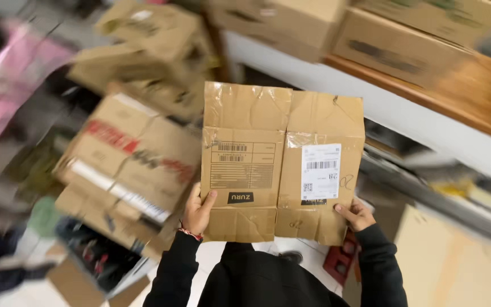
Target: The person breaks down cardboard boxes by hand, flattening them one by one and placing them onto a stack.
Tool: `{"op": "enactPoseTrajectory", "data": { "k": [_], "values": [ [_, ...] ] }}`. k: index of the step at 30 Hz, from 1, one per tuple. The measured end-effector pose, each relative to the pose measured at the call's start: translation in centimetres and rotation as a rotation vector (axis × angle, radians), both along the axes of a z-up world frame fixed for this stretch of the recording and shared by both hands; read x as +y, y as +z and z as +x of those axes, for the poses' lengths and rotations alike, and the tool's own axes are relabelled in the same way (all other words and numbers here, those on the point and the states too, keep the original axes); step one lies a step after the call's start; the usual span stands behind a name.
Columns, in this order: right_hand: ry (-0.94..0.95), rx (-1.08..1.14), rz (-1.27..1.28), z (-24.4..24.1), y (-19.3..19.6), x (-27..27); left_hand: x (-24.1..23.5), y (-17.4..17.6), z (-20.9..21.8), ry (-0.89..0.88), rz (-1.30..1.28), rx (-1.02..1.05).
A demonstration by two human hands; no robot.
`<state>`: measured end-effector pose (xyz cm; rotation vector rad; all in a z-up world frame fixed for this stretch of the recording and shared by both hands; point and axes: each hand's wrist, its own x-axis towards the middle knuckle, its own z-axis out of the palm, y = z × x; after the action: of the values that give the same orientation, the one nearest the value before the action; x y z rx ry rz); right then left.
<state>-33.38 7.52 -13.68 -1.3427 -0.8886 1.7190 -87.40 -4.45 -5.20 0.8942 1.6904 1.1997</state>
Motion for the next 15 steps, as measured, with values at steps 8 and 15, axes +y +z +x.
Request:
{"op": "enactPoseTrajectory", "data": {
  "k": [8, 15],
  "values": [
    [0.422, -0.428, 0.081, -28.7, -0.9, 16.2, -6.8, -6.4, -16.4, 0.685, 0.114, -0.206],
    [0.468, -0.491, 0.235, -46.9, -5.7, 22.5, -11.3, -15.9, -23.4, 0.846, -0.268, 0.07]
  ]
}}
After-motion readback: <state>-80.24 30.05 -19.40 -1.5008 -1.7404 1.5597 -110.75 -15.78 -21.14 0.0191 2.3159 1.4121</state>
